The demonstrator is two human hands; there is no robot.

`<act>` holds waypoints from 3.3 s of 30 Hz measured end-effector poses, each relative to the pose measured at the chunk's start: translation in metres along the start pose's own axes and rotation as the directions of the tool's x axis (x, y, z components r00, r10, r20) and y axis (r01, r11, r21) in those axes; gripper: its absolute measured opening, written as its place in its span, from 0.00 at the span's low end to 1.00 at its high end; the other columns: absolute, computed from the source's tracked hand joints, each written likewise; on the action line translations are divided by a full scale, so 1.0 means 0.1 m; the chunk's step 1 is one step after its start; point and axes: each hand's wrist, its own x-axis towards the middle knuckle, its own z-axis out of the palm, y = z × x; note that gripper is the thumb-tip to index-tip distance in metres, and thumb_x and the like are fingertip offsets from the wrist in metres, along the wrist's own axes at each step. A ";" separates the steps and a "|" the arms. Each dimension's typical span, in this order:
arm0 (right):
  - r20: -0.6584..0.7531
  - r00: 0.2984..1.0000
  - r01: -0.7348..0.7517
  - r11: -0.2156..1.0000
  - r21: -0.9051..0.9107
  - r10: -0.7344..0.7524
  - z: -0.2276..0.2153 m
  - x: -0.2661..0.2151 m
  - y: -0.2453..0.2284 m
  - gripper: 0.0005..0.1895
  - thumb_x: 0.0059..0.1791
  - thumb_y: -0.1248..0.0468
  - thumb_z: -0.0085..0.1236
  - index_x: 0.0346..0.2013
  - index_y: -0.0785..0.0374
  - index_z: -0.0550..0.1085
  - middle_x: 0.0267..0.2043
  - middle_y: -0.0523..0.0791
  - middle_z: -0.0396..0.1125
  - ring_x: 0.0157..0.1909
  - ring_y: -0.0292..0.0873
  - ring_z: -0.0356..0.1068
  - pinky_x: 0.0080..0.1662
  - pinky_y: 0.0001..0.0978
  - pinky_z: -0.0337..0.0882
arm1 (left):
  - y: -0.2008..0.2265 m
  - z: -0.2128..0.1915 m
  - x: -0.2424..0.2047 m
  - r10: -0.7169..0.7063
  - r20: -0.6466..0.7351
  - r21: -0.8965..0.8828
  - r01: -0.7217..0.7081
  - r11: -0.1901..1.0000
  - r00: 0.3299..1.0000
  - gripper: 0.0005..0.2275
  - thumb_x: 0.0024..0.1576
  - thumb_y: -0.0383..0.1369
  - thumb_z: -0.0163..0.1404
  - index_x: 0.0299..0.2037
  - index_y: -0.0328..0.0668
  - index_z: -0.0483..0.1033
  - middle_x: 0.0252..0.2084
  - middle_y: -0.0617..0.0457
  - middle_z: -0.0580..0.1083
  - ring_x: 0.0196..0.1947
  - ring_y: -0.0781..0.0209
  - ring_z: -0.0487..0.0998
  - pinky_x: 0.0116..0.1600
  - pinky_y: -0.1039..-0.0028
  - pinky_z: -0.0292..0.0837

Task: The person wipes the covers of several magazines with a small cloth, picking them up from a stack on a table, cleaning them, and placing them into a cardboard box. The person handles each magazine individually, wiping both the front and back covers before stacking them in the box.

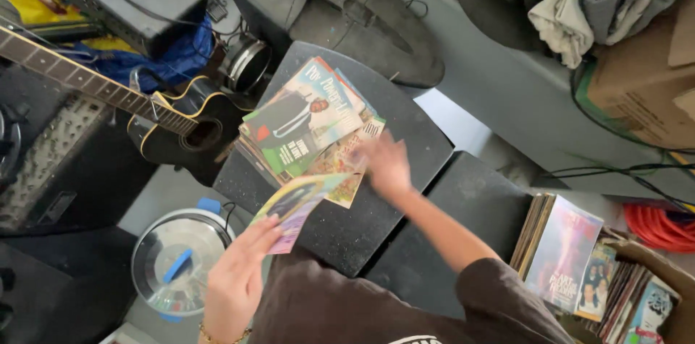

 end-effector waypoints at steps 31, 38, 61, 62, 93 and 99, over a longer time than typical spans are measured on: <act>0.466 0.645 -0.269 -0.390 0.880 0.606 -1.67 -2.13 0.10 0.18 0.49 0.73 0.56 0.54 0.70 0.72 0.43 0.49 0.74 0.37 0.38 0.72 0.36 0.23 0.69 | 0.08 2.40 -0.74 0.846 0.409 -0.316 -0.816 0.484 0.343 0.02 0.57 0.32 0.51 0.32 0.48 0.73 0.52 0.65 0.79 0.64 0.63 0.73 0.71 0.50 0.62; 0.080 0.298 -0.344 0.029 0.938 0.951 -1.94 -3.73 1.34 0.24 0.47 0.73 0.62 0.58 0.64 0.69 0.33 0.40 0.68 0.29 0.30 0.63 0.32 0.18 0.63 | 0.63 2.96 -1.04 0.736 0.655 -0.481 -0.656 0.582 0.172 0.13 0.56 0.30 0.47 0.51 0.51 0.71 0.31 0.55 0.72 0.30 0.56 0.78 0.30 0.65 0.71; -0.209 0.139 -0.841 0.227 0.491 0.968 -1.00 -4.22 2.26 0.23 0.47 0.65 0.69 0.55 0.67 0.74 0.44 0.49 0.66 0.41 0.46 0.66 0.43 0.37 0.69 | 0.80 3.22 -0.87 0.586 0.664 -0.176 -0.665 0.726 0.464 0.01 0.56 0.31 0.54 0.36 0.49 0.76 0.29 0.61 0.76 0.27 0.63 0.76 0.37 0.73 0.70; -0.207 0.140 -0.839 0.227 0.495 0.968 -0.98 -4.20 2.25 0.23 0.47 0.65 0.69 0.55 0.67 0.74 0.44 0.49 0.66 0.41 0.46 0.66 0.43 0.37 0.69 | 0.81 3.21 -0.87 0.585 0.666 -0.172 -0.667 0.725 0.463 0.01 0.56 0.31 0.54 0.36 0.49 0.76 0.29 0.61 0.76 0.27 0.63 0.76 0.37 0.73 0.70; -0.192 0.658 -0.561 0.643 0.522 0.729 -0.44 -1.44 -0.11 0.13 0.47 0.65 0.58 0.45 0.48 0.79 0.44 0.38 0.73 0.47 0.43 0.73 0.49 0.36 0.73 | -0.45 2.49 -0.61 0.505 0.664 -0.006 -0.671 0.741 0.552 0.09 0.63 0.39 0.46 0.51 0.58 0.75 0.42 0.59 0.75 0.41 0.58 0.79 0.44 0.68 0.75; -0.217 0.915 -0.345 0.939 0.020 0.341 0.02 -0.42 -0.14 0.26 0.43 0.66 0.53 0.55 0.46 0.74 0.59 0.42 0.64 0.60 0.50 0.66 0.55 0.46 0.67 | -1.28 1.79 0.11 0.347 0.495 0.268 -0.521 0.810 0.796 0.10 0.60 0.40 0.49 0.48 0.55 0.78 0.48 0.57 0.75 0.48 0.55 0.78 0.49 0.65 0.74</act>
